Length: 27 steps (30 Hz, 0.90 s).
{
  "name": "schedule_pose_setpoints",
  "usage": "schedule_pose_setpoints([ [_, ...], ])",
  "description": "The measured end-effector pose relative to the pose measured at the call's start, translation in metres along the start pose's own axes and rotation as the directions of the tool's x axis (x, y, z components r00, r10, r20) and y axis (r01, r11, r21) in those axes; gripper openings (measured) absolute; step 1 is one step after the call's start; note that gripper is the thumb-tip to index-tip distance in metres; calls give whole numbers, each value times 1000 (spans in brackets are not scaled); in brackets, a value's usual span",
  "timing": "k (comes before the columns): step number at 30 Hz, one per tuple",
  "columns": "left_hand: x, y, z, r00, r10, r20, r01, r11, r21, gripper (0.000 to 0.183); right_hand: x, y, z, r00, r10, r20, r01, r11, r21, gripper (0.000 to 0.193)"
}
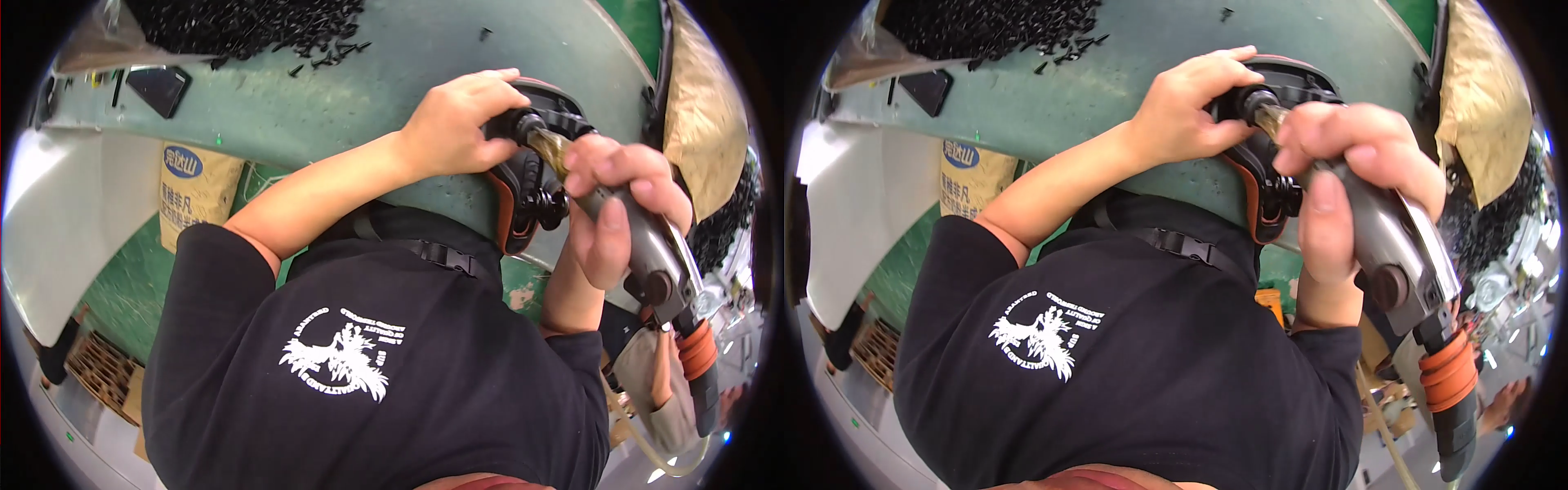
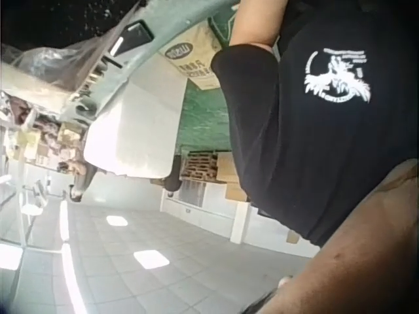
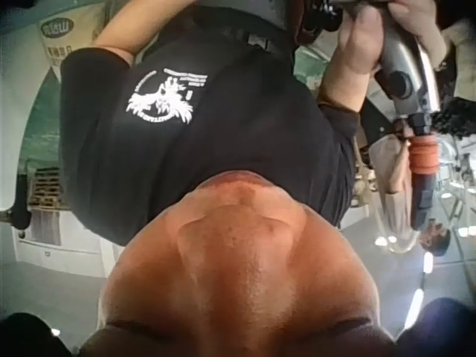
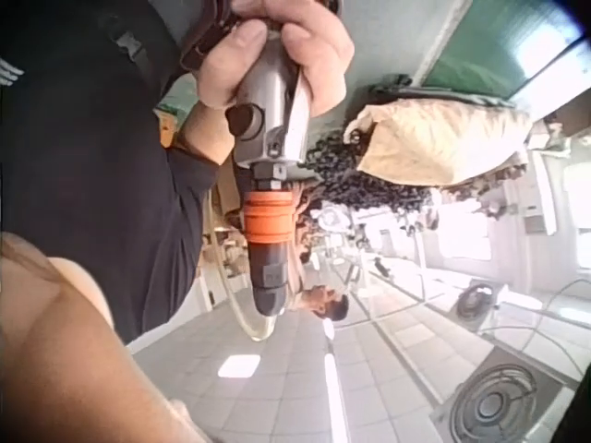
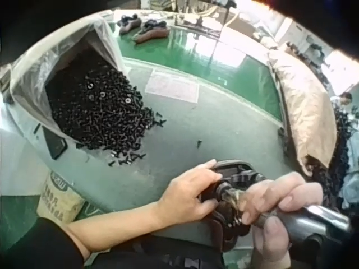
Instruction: Assembling components onto bicycle seats using a pneumatic tool on a production line.
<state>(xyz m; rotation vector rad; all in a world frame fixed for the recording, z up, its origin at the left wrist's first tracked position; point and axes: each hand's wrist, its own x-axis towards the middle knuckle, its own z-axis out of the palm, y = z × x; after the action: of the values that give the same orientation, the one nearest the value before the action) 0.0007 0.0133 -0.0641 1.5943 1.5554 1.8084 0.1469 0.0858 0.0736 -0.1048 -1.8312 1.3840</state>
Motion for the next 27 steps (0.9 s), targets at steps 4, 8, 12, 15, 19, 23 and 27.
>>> schedule_pose_setpoints([
  [4,-1,-2,-2,999,31,-31,-31,1000,-1,49,8,11,5,1000,11,28,-12,1000,22,20],
  [8,-1,-5,-3,997,45,-60,-48,998,-47,48,16,19,16,993,80,82,-75,995,-63,22],
  [12,-2,-1,-8,1000,16,-18,-17,1000,-20,47,19,18,12,980,118,159,-108,992,-69,35],
  [15,3,-2,-17,997,10,76,-9,1000,-10,46,12,5,1,989,17,150,-11,999,-39,44],
  [19,30,-23,-46,986,-111,122,122,989,-84,32,3,-37,-26,993,-113,25,115,991,-68,39],
  [23,59,-48,-49,972,-53,227,-102,781,616,29,-14,-41,-52,993,-97,-74,99,995,20,47],
  [27,69,-78,-31,960,-5,281,-199,694,692,25,-31,-56,-72,995,-72,-68,72,997,2,52],
])
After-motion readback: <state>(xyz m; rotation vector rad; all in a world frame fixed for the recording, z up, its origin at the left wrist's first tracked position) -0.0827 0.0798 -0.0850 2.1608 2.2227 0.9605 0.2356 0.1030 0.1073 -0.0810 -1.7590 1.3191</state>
